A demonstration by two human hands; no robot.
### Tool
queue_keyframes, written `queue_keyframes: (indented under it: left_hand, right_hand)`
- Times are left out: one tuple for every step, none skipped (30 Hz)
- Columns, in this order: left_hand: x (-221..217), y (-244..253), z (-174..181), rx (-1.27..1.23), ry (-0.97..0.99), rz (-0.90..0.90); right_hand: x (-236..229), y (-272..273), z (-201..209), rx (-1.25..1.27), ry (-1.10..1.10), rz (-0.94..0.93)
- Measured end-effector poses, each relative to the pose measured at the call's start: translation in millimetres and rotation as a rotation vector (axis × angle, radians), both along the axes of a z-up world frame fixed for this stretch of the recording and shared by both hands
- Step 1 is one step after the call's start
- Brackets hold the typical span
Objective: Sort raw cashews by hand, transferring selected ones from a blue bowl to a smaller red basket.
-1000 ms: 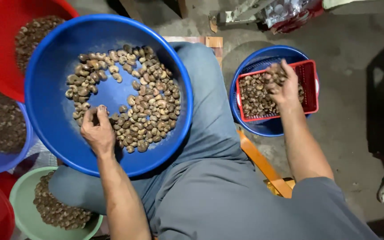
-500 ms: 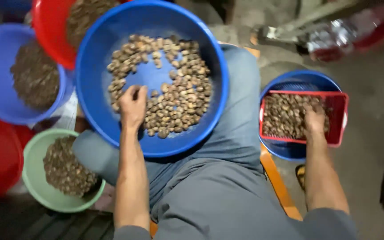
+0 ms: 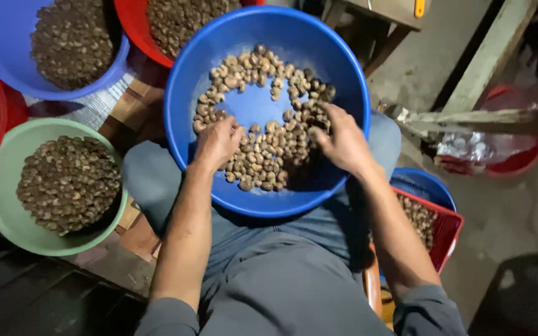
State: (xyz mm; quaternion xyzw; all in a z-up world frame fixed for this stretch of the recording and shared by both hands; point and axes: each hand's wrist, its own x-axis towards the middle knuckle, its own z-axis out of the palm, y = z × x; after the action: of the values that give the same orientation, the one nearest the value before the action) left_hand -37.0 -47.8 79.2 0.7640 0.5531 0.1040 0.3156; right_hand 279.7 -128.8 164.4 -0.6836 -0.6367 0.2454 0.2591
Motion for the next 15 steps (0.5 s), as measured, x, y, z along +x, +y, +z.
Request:
queue_keyframes:
  left_hand:
    - [0,0,2,-0.008,0.007,-0.030]
    - [0,1,4,-0.016,0.013,-0.061]
    - [1,1,8,-0.010,0.008,-0.053]
    - [2,0,11,-0.010,-0.005,-0.056]
    - [2,-1,14,-0.012,-0.016,-0.061]
    - [3,0,18,-0.009,-0.020,-0.055]
    - [4,0,21,-0.043,-0.035,-0.045]
    - [6,0,24,-0.078,-0.050,-0.034]
    - [7,-1,26,-0.081,-0.051,-0.034]
    - [8,-1,29,-0.077,-0.061,-0.037]
    - [9,-1,32,-0.069,-0.070,-0.039]
    - [9,0,34,-0.068,-0.070,-0.038]
    - [9,-1,35,-0.069,-0.056,-0.044]
    - [10,-3,37,-0.071,-0.042,-0.050]
    - [10,-2,36,-0.072,-0.042,-0.047]
  right_hand:
    - [-4,12,-26,-0.140,-0.222,0.040]
    - [-6,25,-51,-0.279,-0.445,0.077]
    - [-22,29,-55,-0.272,-0.452,0.082]
    - [-37,34,-59,-0.414,-0.551,0.093]
    - [-53,37,-64,-0.558,-0.646,0.103]
    - [-67,35,-54,-0.553,-0.652,0.106]
    - [-81,31,-45,-0.536,-0.610,0.184]
    - [-95,27,-36,-0.518,-0.568,0.261]
    - [-95,24,-44,-0.522,-0.569,0.261]
    - [-94,21,-52,-0.432,-0.361,0.316]
    - [-95,20,-60,-0.336,-0.153,0.367]
    - [-96,22,-38,-0.335,-0.153,0.369]
    - [-98,23,-16,-0.229,-0.089,0.323]
    - [-99,23,5,-0.124,-0.025,0.275]
    - [-90,28,-5,-0.125,-0.025,0.278]
